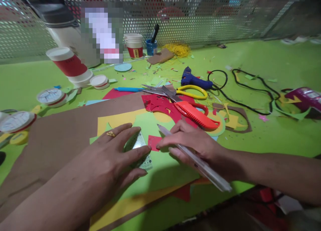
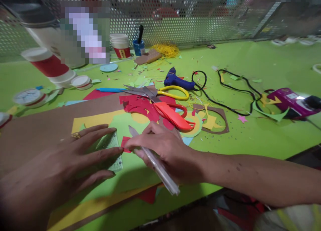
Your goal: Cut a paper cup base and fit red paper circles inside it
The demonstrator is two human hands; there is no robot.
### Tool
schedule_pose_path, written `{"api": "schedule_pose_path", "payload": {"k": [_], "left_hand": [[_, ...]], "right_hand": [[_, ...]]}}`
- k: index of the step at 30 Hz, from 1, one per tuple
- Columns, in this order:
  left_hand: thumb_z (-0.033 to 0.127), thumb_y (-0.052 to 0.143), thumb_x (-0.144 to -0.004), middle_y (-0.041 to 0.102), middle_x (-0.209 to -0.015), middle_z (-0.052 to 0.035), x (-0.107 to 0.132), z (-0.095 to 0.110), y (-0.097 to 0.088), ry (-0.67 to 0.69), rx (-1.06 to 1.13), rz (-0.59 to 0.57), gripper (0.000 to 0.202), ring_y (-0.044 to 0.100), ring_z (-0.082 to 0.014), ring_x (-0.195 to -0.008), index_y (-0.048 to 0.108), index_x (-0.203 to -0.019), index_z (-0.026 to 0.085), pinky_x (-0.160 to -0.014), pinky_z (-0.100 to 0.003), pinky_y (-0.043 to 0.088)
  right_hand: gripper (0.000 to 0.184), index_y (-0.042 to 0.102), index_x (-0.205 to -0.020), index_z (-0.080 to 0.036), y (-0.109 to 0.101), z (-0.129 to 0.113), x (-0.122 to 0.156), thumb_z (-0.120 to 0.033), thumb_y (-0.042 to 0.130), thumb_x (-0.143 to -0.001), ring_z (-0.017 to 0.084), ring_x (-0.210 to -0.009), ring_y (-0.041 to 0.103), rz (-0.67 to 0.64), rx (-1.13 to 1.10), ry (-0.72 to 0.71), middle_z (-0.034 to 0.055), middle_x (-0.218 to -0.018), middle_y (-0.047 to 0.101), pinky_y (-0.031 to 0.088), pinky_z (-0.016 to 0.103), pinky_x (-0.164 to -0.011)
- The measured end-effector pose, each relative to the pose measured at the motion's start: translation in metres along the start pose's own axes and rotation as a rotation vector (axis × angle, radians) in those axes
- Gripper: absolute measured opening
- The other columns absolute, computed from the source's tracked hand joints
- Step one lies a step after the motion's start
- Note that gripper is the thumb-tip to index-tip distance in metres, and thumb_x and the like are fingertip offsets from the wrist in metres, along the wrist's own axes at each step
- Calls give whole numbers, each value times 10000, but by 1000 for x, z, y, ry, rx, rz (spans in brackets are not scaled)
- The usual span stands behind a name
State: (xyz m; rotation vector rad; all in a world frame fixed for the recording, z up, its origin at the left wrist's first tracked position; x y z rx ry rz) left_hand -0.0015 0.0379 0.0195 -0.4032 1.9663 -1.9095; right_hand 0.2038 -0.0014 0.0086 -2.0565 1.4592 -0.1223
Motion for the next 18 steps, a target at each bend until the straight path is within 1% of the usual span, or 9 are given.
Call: {"api": "schedule_pose_path", "payload": {"k": [3, 6, 7, 8, 10, 13, 16, 18], "left_hand": [[354, 539, -894, 558, -1283, -184, 0, 0, -2, -3, -3, -4, 328, 564, -393, -1139, 642, -1200, 299, -821, -556, 534], [339, 545, -890, 560, -1289, -173, -2, 0, -3, -4, 13, 6, 314, 556, -385, -1155, 652, -1182, 299, -841, -548, 531], [334, 550, -888, 556, -1296, -168, -2, 0, -2, -5, 14, 7, 313, 553, -381, -1161, 652, -1183, 303, -847, -546, 529], [334, 555, -886, 552, -1300, -168, -3, 0, -2, -5, 11, 9, 316, 552, -380, -1161, 650, -1187, 305, -845, -545, 530], [332, 566, -881, 544, -1297, -182, -3, 1, -2, 8, -1, 19, 320, 556, -388, -1148, 650, -1188, 299, -819, -543, 538], [328, 573, -877, 545, -1272, -197, -3, 3, -2, 18, -3, 43, 284, 556, -398, -1135, 678, -1136, 279, -792, -538, 544], [326, 555, -889, 542, -1285, -172, -1, 3, 0, 3, 20, 49, 272, 530, -384, -1177, 676, -1131, 301, -829, -534, 534], [331, 553, -890, 541, -1291, -165, 0, 2, 0, -3, 26, 51, 277, 520, -381, -1191, 670, -1141, 309, -841, -534, 530]], "right_hand": [[260, 666, -1161, -256, 1, -2, 0, -238, 525, -943, 199, -920, 576, -66, 62, 10, 58, -1000, 568, 489, 337, -772], [277, 642, -1196, -267, 4, -5, 0, -235, 540, -941, 214, -991, 554, -144, 128, -35, 59, -1030, 594, 475, 348, -802], [273, 645, -1188, -265, 4, -6, 0, -231, 555, -933, 213, -985, 557, -143, 132, -44, 58, -1028, 603, 474, 346, -801], [260, 652, -1170, -259, 4, -5, 0, -221, 567, -927, 210, -971, 565, -124, 129, -39, 58, -1021, 610, 474, 345, -800], [211, 659, -1116, -240, 2, -3, 0, -204, 561, -932, 196, -923, 588, -44, 106, 0, 55, -992, 628, 479, 338, -792], [168, 621, -1086, -210, -2, 3, 1, -199, 501, -968, 169, -890, 623, 73, -9, 65, 48, -961, 661, 498, 315, -796], [169, 606, -1093, -212, -2, 4, 1, -189, 490, -972, 157, -897, 635, 107, -103, 76, 36, -950, 683, 499, 311, -824], [167, 616, -1072, -215, -2, 3, -1, -172, 495, -964, 165, -900, 617, 98, -57, 54, 30, -939, 697, 484, 324, -829]]}}
Point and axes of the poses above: each hand's wrist, its own x-axis away from the middle knuckle, its own y-axis out of the palm, z = x × y, the point moved 4 cm from there along -x, towards the middle knuckle
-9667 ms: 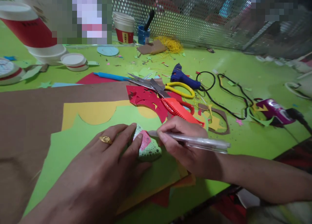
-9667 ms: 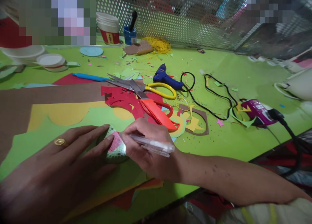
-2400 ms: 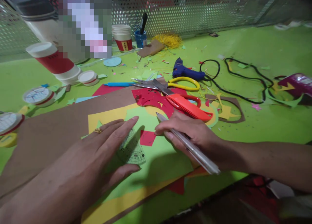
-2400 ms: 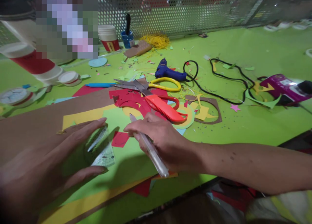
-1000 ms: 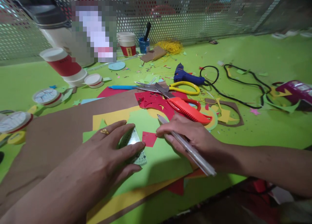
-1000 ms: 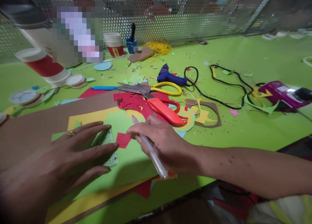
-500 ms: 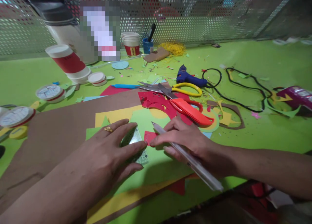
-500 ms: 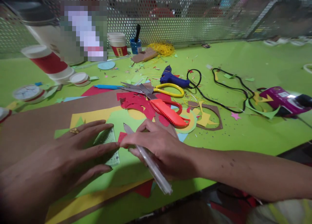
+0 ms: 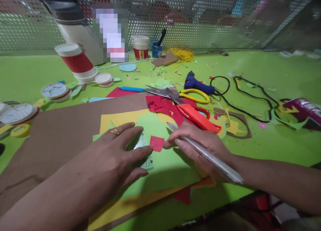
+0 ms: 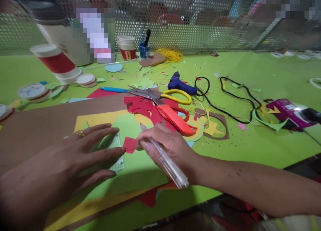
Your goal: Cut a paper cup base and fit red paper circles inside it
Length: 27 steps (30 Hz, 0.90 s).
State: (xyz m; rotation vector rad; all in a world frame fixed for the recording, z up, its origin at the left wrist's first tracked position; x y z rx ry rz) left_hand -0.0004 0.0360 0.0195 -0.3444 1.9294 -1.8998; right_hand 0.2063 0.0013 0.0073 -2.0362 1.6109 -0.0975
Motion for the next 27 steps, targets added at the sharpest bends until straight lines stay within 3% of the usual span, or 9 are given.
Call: {"api": "schedule_pose_path", "payload": {"k": [8, 23, 27], "left_hand": [[325, 604, -848, 580, -1239, -179, -4, 1, -2, 4, -11, 0, 281, 555, -404, -1138, 687, -1114, 287, -795, -542, 546], [285, 589, -863, 569, -1258, -155, -5, 3, -4, -49, 0, -44, 269, 538, -374, -1169, 682, -1115, 295, -847, -531, 530], [299, 598, -860, 559, -1274, -173, -3, 2, -4, -14, -3, -1, 291, 543, -385, -1163, 673, -1141, 295, -828, -532, 535]], "right_hand": [[173, 663, -1038, -209, 5, 2, 1, -148, 531, -944, 165, -857, 563, -62, 140, -43, 44, -918, 653, 463, 298, -756], [197, 670, -1041, -220, 6, 1, 0, -124, 534, -936, 150, -806, 536, -54, 178, -52, 9, -841, 629, 442, 269, -722], [197, 674, -1040, -235, 6, 2, 2, -139, 539, -933, 150, -798, 538, -45, 172, -50, 7, -834, 616, 447, 267, -701]]}}
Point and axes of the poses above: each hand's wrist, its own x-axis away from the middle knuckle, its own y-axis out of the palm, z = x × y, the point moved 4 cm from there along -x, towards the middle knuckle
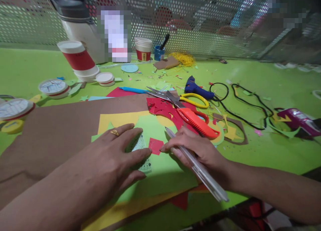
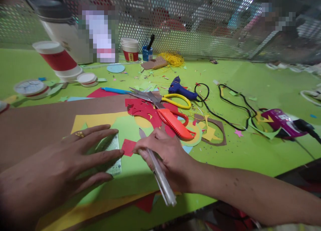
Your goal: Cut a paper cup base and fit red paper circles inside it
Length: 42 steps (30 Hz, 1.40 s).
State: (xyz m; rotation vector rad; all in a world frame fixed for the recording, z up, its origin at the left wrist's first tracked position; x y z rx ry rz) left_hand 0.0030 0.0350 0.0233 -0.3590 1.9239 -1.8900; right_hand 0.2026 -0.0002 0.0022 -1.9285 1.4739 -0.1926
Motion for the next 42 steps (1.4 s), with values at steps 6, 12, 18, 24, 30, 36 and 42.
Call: {"api": "schedule_pose_path", "payload": {"k": [6, 12, 18, 24, 30, 36, 42], "left_hand": [[283, 601, -855, 571, -1266, -147, 2, -1, 2, -54, 33, 9, 260, 542, -359, -1164, 691, -1098, 302, -870, -508, 523], [256, 553, -879, 549, -1290, -190, 1, -1, 2, -40, 28, 14, 282, 537, -388, -1161, 676, -1131, 289, -836, -525, 525], [298, 500, -909, 578, -1226, -160, -1, 0, 4, -67, 70, 26, 248, 527, -388, -1161, 699, -1056, 318, -805, -529, 529], [319, 491, -912, 580, -1244, -164, -1, -1, 4, -48, 53, 41, 248, 528, -396, -1166, 710, -1029, 320, -795, -537, 535], [274, 524, -882, 570, -1250, -162, 2, 0, 5, -40, 34, 55, 242, 521, -386, -1171, 700, -1046, 299, -821, -527, 532], [175, 595, -825, 564, -1277, -180, -1, 3, 2, -90, 13, -7, 274, 517, -383, -1189, 696, -1058, 276, -863, -531, 519], [230, 601, -825, 577, -1257, -166, -1, 1, 3, -48, 22, 41, 250, 546, -366, -1150, 702, -1049, 279, -849, -514, 533]], "right_hand": [[201, 678, -1033, -245, 1, 3, 2, -151, 527, -940, 145, -779, 558, 6, -40, 43, 13, -850, 594, 456, 264, -685], [243, 680, -1063, -256, 3, 4, 3, -118, 539, -921, 146, -766, 556, 13, -21, 1, 7, -832, 600, 458, 258, -660], [198, 651, -1080, -272, -5, 5, 4, -176, 542, -944, 170, -895, 648, 79, -149, 131, 17, -977, 713, 510, 285, -746], [132, 641, -1021, -256, -8, 3, 2, -206, 540, -950, 155, -874, 692, 165, -227, 226, 7, -920, 749, 539, 248, -708], [151, 635, -1060, -247, -6, 5, 2, -222, 518, -966, 154, -909, 657, 79, -171, 181, 15, -965, 712, 506, 288, -810], [186, 654, -1063, -245, -3, 4, 0, -184, 514, -957, 172, -878, 609, 7, -39, 86, 30, -959, 673, 474, 303, -760], [235, 654, -1088, -242, -2, -2, -2, -145, 493, -947, 186, -873, 602, -46, 17, 95, 30, -896, 656, 477, 314, -774]]}}
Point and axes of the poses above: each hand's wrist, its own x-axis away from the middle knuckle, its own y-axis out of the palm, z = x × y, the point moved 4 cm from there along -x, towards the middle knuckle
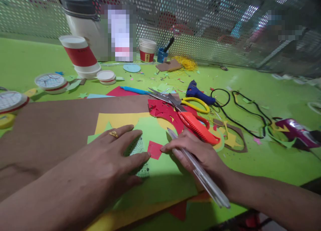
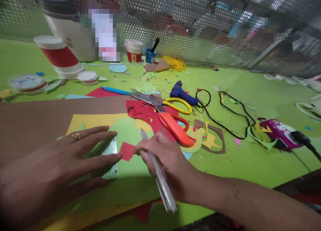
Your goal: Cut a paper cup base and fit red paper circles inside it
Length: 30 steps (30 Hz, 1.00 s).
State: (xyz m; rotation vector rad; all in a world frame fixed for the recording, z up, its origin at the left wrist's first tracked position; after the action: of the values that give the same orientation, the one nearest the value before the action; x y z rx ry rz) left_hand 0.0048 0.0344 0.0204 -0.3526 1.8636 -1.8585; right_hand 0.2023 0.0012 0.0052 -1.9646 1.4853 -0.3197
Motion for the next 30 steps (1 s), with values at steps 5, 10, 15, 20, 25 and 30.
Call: {"api": "schedule_pose_path", "payload": {"k": [5, 10, 15, 20, 25, 30], "left_hand": [[195, 611, -821, 573, -1260, -189, -2, 1, -1, -49, 8, -27, 231, 537, -379, -1162, 716, -1016, 260, -872, -535, 511], [265, 622, -821, 573, -1259, -175, -1, -1, 2, -3, 10, -28, 251, 539, -405, -1159, 708, -1055, 299, -839, -549, 521], [213, 610, -827, 579, -1271, -148, 0, 0, 0, -74, 27, -36, 242, 529, -385, -1178, 720, -1027, 292, -907, -542, 487], [198, 620, -817, 557, -1300, -183, 0, 0, 1, -67, 20, -36, 248, 523, -400, -1190, 720, -1029, 277, -885, -553, 497], [290, 583, -847, 569, -1278, -184, 2, -3, 4, 1, 13, -9, 244, 536, -405, -1175, 716, -1051, 296, -839, -549, 522], [299, 608, -834, 570, -1288, -191, 1, -2, 2, -9, 4, -35, 265, 552, -409, -1161, 709, -1079, 305, -829, -545, 528]], "right_hand": [[240, 660, -1077, -240, 0, 0, 0, -132, 496, -941, 173, -829, 587, 11, -6, 13, 20, -848, 633, 470, 292, -728], [208, 670, -1039, -229, 2, 0, -1, -131, 520, -933, 168, -819, 574, 50, -61, 32, 21, -841, 623, 456, 285, -720], [192, 652, -1084, -230, 2, 0, 0, -196, 524, -945, 170, -812, 557, 46, -49, 17, 33, -901, 631, 458, 304, -728], [251, 631, -1158, -216, 2, 0, 0, -187, 523, -933, 184, -894, 559, 3, 3, -8, 52, -955, 623, 464, 318, -782], [289, 639, -1197, -196, 3, -2, -1, -212, 516, -936, 212, -939, 547, -43, 70, 44, 81, -984, 607, 448, 367, -814], [304, 635, -1206, -197, 2, -4, -2, -211, 507, -932, 204, -908, 557, -40, 40, 34, 82, -976, 589, 458, 365, -801]]}}
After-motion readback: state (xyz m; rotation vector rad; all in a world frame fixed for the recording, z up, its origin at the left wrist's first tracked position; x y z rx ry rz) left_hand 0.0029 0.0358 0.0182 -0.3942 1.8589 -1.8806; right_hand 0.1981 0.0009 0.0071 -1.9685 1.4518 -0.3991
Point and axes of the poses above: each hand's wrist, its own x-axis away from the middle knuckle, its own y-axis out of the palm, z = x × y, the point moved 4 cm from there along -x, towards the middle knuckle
